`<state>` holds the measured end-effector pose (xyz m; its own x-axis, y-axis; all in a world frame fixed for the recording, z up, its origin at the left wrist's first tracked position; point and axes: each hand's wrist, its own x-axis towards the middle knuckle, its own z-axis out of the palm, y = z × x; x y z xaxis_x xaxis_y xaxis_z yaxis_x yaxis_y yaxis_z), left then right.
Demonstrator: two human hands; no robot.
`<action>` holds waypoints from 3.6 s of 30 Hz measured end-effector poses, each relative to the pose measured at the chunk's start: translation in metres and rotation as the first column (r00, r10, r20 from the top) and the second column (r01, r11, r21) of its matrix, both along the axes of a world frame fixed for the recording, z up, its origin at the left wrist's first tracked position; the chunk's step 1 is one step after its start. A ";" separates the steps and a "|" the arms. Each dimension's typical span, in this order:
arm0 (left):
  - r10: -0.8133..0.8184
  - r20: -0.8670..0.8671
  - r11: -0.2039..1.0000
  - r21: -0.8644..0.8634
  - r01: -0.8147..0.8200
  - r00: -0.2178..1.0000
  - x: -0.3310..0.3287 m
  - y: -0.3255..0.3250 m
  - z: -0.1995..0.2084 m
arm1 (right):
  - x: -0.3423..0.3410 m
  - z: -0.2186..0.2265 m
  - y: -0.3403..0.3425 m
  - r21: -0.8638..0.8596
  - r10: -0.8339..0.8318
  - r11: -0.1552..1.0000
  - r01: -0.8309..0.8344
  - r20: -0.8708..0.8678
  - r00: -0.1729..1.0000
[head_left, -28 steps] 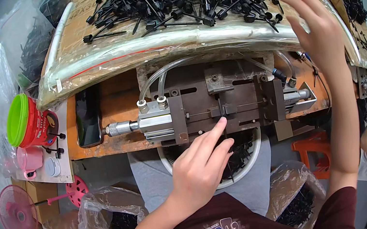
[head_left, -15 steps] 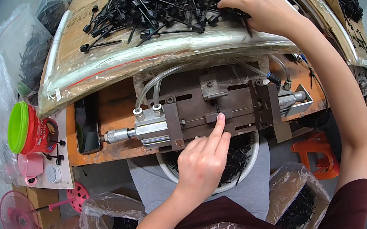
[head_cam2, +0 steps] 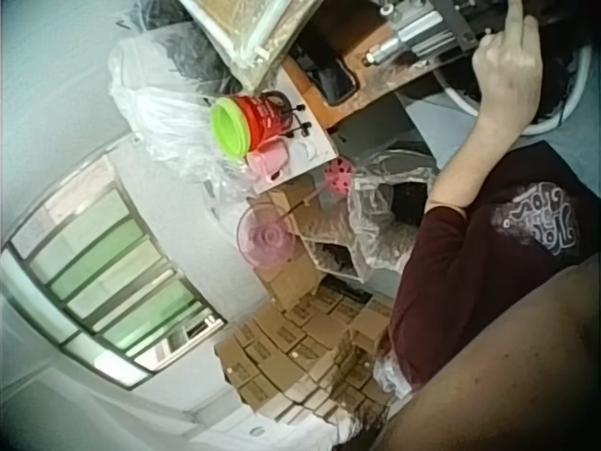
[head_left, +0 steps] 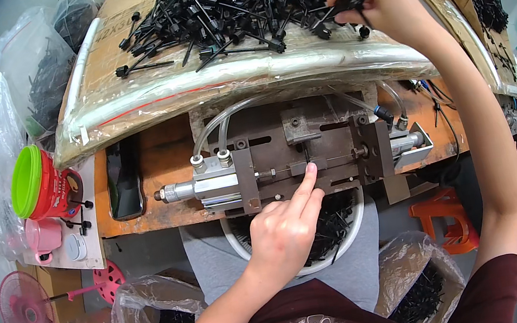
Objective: Assembling small black plastic components using a pneumatic press machine.
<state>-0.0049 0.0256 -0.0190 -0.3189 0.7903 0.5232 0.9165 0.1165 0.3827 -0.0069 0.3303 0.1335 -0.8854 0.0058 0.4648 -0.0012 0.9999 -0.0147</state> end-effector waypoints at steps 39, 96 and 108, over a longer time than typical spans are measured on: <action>-0.192 0.535 0.946 0.324 0.010 0.823 -0.010 -0.027 0.044 | 0.100 -0.043 -0.097 -0.997 0.079 -0.007 0.076 0.075 0.994; -0.003 -0.029 0.999 -0.039 0.002 1.000 0.007 -0.003 0.003 | 0.154 -0.119 -0.168 -0.833 -0.432 0.543 -0.102 -0.381 0.817; -0.031 0.093 0.999 0.030 0.028 0.995 0.001 0.001 0.010 | 0.167 -0.129 -0.184 -0.264 -0.208 0.958 0.116 -0.354 0.912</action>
